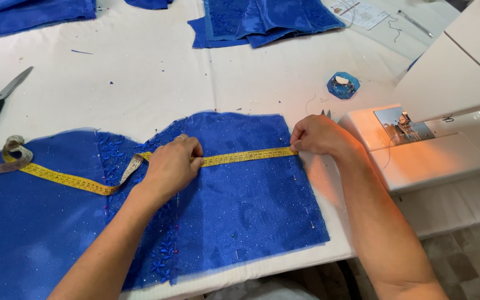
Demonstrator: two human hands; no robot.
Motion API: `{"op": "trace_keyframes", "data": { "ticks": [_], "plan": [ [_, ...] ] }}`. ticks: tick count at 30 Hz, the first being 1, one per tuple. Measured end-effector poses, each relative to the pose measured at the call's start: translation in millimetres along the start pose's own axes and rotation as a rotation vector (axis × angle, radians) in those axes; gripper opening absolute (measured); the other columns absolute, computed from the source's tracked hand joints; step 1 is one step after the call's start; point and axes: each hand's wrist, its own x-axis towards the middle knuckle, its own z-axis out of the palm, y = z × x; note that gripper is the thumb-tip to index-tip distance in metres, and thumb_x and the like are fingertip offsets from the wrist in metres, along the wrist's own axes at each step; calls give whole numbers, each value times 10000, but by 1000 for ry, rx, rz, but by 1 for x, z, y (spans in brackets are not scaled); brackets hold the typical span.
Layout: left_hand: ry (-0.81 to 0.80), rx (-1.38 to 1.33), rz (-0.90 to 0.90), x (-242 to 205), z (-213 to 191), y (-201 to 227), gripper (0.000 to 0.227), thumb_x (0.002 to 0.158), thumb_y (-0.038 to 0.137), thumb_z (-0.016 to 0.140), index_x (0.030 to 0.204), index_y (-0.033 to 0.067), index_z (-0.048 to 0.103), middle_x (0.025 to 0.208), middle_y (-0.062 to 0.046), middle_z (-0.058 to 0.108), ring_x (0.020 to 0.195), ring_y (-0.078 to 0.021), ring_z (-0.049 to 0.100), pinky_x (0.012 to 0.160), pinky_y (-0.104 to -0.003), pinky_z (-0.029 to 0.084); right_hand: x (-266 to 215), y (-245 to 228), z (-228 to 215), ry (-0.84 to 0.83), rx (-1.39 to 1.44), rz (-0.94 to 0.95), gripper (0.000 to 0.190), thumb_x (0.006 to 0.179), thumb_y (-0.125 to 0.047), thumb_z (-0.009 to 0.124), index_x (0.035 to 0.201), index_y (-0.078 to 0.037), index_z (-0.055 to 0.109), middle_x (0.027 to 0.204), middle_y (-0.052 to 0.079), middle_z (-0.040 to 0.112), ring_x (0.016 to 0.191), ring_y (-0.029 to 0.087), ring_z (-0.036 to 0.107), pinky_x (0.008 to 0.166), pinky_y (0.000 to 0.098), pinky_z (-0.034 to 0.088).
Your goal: Measuring and marking a piece of blue beaded fabric with a yellow measuring tape on a work table.
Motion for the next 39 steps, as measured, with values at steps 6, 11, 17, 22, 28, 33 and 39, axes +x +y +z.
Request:
{"op": "trace_keyframes", "data": {
  "ticks": [6,11,17,22,28,33,39],
  "plan": [
    [58,105,-11,-3,5,-9,126,887,233,690,935,121,660,1032,-95,617,1003,-352,657,859,-447,473,2,2,2,9,-12,-1,143,810,-146,754,938,-117,811,869,124,749,938,282,704,808,370,544],
    [150,237,-12,-4,19,-21,143,858,245,687,941,140,638,1063,-101,592,1021,-349,601,837,-459,429,-4,-8,-1,-8,-48,-13,166,828,-153,744,961,-83,815,917,172,759,991,322,701,829,390,544],
    [191,461,-40,-23,20,6,273,882,195,581,1117,97,677,1193,-141,614,1118,-357,531,891,-461,365,-2,-5,2,-2,-53,21,191,827,-172,763,981,-77,828,918,180,771,992,318,693,826,397,539],
    [264,434,198,-27,63,37,633,949,568,449,1407,137,522,1487,-83,498,1416,-325,388,1151,-556,248,11,7,4,-8,-25,37,103,803,-171,775,873,-135,842,835,34,780,879,134,652,810,288,463],
    [171,363,263,-39,69,51,833,897,754,307,1473,163,421,1517,-114,437,1391,-407,367,1113,-713,169,4,-1,2,-19,3,72,86,824,-158,803,885,-110,842,850,40,795,886,139,661,822,283,467],
    [-18,296,261,-50,56,55,898,871,780,231,1531,175,309,1609,-100,266,1481,-409,166,1070,-775,139,2,-6,1,-28,-37,115,100,854,-177,800,914,-110,844,897,43,797,894,150,651,785,300,467],
    [-104,269,262,-54,43,59,990,806,827,199,1555,183,257,1636,-80,199,1514,-350,81,1069,-796,83,5,-2,2,-26,-37,110,93,855,-181,792,903,-125,849,889,25,806,911,133,659,823,292,462]
  ]
}}
